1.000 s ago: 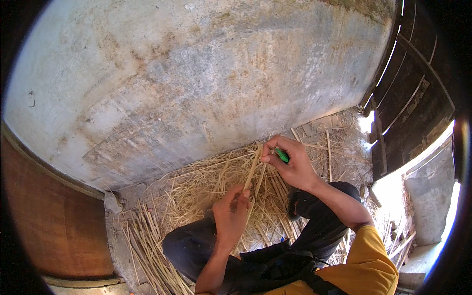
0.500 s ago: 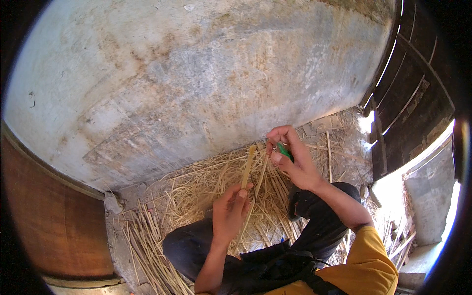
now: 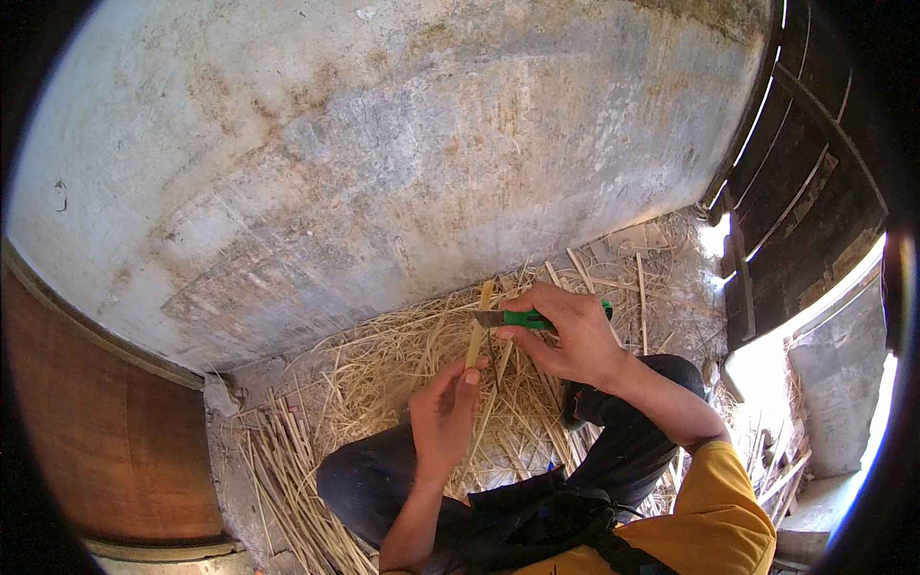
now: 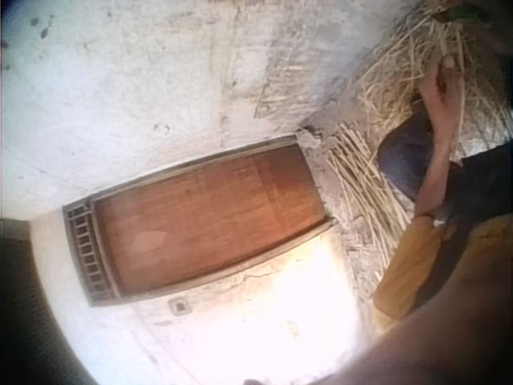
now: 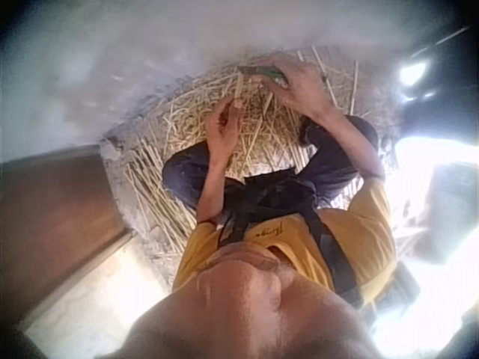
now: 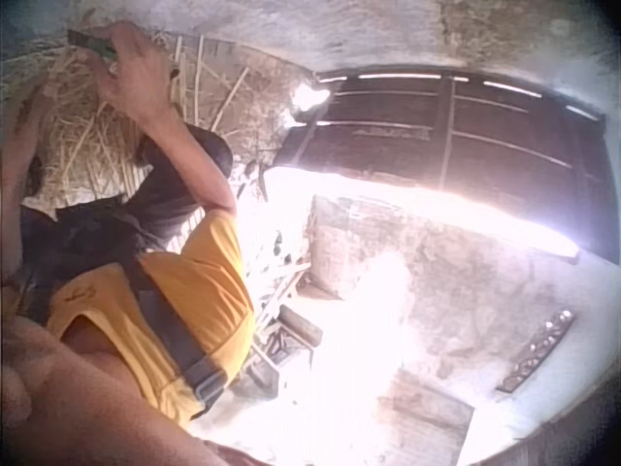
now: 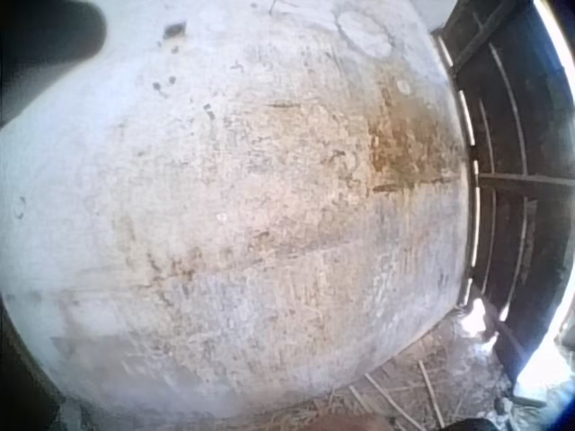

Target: The person uses a utility knife to shave thin strips from a bamboo stick, working over a pile of dry straw while sitting down.

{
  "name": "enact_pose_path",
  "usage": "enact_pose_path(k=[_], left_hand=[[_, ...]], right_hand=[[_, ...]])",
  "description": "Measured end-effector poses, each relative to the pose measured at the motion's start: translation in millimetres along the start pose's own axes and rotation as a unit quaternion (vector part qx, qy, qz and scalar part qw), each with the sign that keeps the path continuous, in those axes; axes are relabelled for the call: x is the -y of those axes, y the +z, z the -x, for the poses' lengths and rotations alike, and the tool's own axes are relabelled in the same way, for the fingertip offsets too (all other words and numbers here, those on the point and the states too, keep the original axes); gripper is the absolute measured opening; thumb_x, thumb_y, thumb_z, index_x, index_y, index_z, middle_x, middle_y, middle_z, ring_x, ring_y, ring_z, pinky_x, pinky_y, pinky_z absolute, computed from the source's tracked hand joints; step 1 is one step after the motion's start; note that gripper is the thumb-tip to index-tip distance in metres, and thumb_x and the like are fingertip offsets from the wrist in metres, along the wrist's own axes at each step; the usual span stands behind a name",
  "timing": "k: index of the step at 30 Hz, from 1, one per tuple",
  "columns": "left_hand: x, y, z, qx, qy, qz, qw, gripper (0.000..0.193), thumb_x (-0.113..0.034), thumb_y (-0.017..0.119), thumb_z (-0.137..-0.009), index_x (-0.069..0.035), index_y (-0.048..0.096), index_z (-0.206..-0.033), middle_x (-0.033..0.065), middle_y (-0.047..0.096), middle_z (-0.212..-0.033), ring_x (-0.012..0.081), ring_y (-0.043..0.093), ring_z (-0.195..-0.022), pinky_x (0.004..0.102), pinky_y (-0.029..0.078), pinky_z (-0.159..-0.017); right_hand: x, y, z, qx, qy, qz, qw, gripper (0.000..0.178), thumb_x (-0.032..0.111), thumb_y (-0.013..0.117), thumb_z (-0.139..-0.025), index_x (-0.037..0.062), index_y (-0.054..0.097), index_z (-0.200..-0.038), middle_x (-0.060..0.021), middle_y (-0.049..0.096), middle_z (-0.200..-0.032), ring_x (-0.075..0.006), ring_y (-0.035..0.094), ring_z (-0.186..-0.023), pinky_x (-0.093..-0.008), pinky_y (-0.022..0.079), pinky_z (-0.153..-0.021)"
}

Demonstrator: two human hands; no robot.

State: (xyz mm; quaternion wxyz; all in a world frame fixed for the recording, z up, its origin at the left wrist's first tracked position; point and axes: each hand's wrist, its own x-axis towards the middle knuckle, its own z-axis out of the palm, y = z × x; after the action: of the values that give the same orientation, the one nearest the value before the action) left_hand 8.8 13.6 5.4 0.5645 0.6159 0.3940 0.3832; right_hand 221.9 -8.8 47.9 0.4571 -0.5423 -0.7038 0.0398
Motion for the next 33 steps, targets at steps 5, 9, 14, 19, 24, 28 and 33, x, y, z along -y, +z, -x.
enact_pose_path(k=[5,9,14,19,24,28,33], left_hand=[[2,4,1,-0.037,0.052,-0.058,0.996,0.019,-0.009,0.063,-0.103,-0.001,0.074,-0.116,-0.0043,0.064,-0.082,0.0013,0.046,-0.068,0.0204,0.036,-0.057],[4,6,2,-0.051,0.049,-0.035,0.997,0.018,-0.006,0.064,-0.102,-0.001,0.074,-0.116,-0.0028,0.067,-0.084,0.0012,0.046,-0.069,0.0203,0.037,-0.057],[-3,9,15,-0.013,0.153,-0.125,0.980,0.019,-0.006,0.066,-0.100,0.000,0.074,-0.116,0.0039,0.067,-0.077,0.0031,0.049,-0.066,0.0223,0.040,-0.057],[-15,11,13,0.002,0.093,-0.171,0.981,0.018,-0.008,0.066,-0.100,0.000,0.074,-0.114,0.0051,0.066,-0.073,0.0058,0.056,-0.063,0.0242,0.044,-0.056],[2,3,2,-0.017,0.057,-0.038,0.998,0.020,-0.008,0.061,-0.103,0.000,0.070,-0.119,0.0011,0.064,-0.075,0.0052,0.054,-0.063,0.0234,0.042,-0.057],[5,11,4,-0.030,0.113,0.000,0.993,0.026,-0.006,0.059,-0.103,-0.001,0.065,-0.127,0.0014,0.064,-0.080,0.0048,0.054,-0.066,0.0221,0.041,-0.057],[5,6,9,0.017,0.080,0.019,0.996,0.029,-0.004,0.059,-0.102,0.001,0.061,-0.131,0.0047,0.066,-0.093,0.0067,0.058,-0.074,0.0232,0.047,-0.064]], right_hand=[[-2,5,2,-0.026,0.014,-0.001,1.000,0.025,0.013,0.083,-0.085,0.0029,0.070,-0.104,-0.0143,0.072,-0.093,-0.0294,0.073,-0.077,-0.0353,0.057,-0.064],[-3,10,2,-0.044,0.016,-0.011,0.999,0.023,0.017,0.081,-0.087,0.0051,0.071,-0.103,-0.0140,0.072,-0.092,-0.0314,0.072,-0.076,-0.0386,0.056,-0.064],[-37,-13,-24,-0.113,0.119,0.066,0.984,0.019,0.018,0.076,-0.093,0.0033,0.072,-0.103,-0.0097,0.068,-0.081,-0.0180,0.066,-0.069,-0.0335,0.051,-0.061],[-74,-40,-27,-0.177,0.172,-0.039,0.968,0.021,0.021,0.073,-0.096,0.0028,0.070,-0.106,-0.0022,0.062,-0.073,-0.0089,0.055,-0.069,-0.0271,0.044,-0.062],[-32,-24,-9,-0.082,0.115,-0.081,0.987,0.026,0.024,0.075,-0.095,0.0034,0.066,-0.109,-0.0057,0.068,-0.077,-0.0126,0.063,-0.071,-0.0300,0.049,-0.064],[-10,-13,0,0.013,0.043,-0.052,0.998,0.031,0.027,0.082,-0.089,0.0056,0.066,-0.105,-0.0119,0.072,-0.091,-0.0287,0.073,-0.076,-0.0373,0.055,-0.065],[-9,4,5,0.013,-0.036,-0.033,0.999,0.031,0.022,0.084,-0.085,0.0046,0.066,-0.103,-0.0102,0.073,-0.093,-0.0291,0.074,-0.076,-0.0371,0.056,-0.062]])
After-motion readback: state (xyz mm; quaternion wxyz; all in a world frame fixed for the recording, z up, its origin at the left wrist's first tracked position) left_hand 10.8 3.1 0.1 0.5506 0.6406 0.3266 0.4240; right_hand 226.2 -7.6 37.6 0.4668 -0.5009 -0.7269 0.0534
